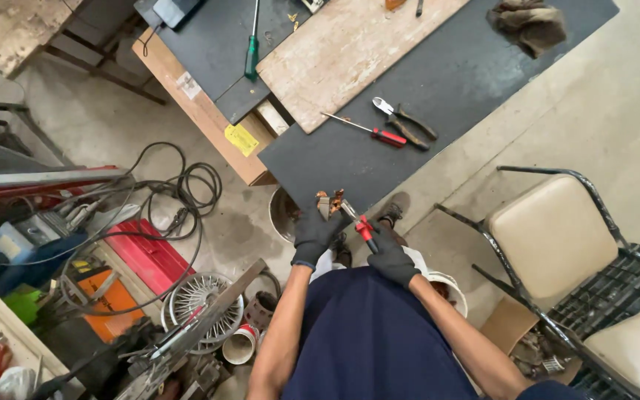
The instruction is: Disassembling a motor stator by removing copper windings using pliers and a screwdriver
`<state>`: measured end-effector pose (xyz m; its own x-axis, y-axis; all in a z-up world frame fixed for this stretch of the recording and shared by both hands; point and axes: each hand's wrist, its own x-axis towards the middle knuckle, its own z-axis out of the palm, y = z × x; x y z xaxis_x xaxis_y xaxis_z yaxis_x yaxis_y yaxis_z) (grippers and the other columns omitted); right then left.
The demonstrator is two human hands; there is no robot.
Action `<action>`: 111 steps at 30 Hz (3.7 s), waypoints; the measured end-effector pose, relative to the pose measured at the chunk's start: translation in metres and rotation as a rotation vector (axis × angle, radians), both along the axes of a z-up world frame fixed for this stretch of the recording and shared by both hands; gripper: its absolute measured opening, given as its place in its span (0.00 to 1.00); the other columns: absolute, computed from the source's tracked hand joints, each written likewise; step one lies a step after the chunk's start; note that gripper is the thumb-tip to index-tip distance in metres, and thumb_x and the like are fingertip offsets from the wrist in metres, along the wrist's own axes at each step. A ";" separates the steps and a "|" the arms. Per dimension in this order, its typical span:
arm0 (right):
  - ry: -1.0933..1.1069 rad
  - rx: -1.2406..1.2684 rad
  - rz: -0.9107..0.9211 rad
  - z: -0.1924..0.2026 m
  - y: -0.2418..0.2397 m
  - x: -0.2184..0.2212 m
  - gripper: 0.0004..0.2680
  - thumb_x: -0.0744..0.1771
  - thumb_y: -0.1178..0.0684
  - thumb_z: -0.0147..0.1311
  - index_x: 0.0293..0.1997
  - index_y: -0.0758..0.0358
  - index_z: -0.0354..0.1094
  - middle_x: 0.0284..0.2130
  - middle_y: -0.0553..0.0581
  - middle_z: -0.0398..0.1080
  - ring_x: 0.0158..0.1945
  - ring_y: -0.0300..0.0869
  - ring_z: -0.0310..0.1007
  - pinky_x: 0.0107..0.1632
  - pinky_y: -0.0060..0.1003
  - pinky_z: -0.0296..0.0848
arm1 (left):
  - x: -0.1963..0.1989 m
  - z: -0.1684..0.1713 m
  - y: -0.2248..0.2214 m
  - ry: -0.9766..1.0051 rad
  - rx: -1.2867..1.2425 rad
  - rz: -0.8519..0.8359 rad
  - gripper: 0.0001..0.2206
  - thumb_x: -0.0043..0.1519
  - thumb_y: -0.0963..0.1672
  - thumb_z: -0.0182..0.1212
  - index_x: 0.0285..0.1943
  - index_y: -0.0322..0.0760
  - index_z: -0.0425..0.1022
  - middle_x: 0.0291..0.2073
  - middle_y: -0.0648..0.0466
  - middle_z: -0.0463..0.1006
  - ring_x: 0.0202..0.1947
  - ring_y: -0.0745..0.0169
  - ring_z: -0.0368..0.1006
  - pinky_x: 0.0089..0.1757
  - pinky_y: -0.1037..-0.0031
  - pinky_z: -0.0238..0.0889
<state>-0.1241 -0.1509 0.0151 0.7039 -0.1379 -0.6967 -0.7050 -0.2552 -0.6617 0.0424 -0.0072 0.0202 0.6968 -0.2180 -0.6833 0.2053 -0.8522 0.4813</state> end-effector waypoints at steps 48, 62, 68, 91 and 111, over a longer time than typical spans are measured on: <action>0.202 0.311 -0.365 -0.013 0.032 -0.025 0.19 0.59 0.45 0.61 0.53 0.57 0.67 0.25 0.59 0.72 0.29 0.47 0.75 0.29 0.40 0.72 | -0.029 -0.075 0.022 -0.172 -0.433 -0.135 0.30 0.58 0.56 0.64 0.65 0.38 0.68 0.54 0.33 0.76 0.56 0.27 0.71 0.55 0.48 0.69; 0.265 -0.088 -0.307 -0.045 0.039 -0.015 0.23 0.64 0.29 0.50 0.63 0.42 0.63 0.53 0.59 0.74 0.62 0.53 0.71 0.66 0.48 0.67 | -0.025 -0.128 -0.049 -0.244 -0.167 0.515 0.25 0.69 0.61 0.40 0.42 0.44 0.73 0.42 0.46 0.80 0.49 0.42 0.76 0.52 0.58 0.68; 0.007 -0.295 -0.270 -0.074 0.026 -0.014 0.17 0.66 0.35 0.55 0.50 0.57 0.73 0.42 0.67 0.75 0.54 0.59 0.74 0.58 0.50 0.73 | -0.012 -0.097 -0.050 -0.296 -0.157 0.551 0.24 0.68 0.58 0.46 0.36 0.41 0.79 0.35 0.46 0.82 0.41 0.40 0.78 0.48 0.58 0.69; -0.152 -0.087 -0.326 -0.124 0.002 -0.037 0.16 0.63 0.45 0.60 0.53 0.59 0.71 0.38 0.67 0.78 0.43 0.57 0.78 0.50 0.52 0.74 | -0.009 -0.092 -0.061 -0.299 -0.122 0.256 0.23 0.68 0.55 0.51 0.32 0.37 0.81 0.30 0.44 0.83 0.36 0.43 0.81 0.43 0.64 0.73; 0.188 0.699 -0.763 -0.095 0.025 -0.026 0.06 0.56 0.53 0.57 0.25 0.62 0.68 0.13 0.60 0.61 0.19 0.46 0.60 0.23 0.38 0.56 | 0.003 -0.088 -0.077 -0.309 -0.072 0.344 0.25 0.72 0.54 0.39 0.42 0.34 0.79 0.38 0.43 0.83 0.44 0.40 0.79 0.45 0.62 0.72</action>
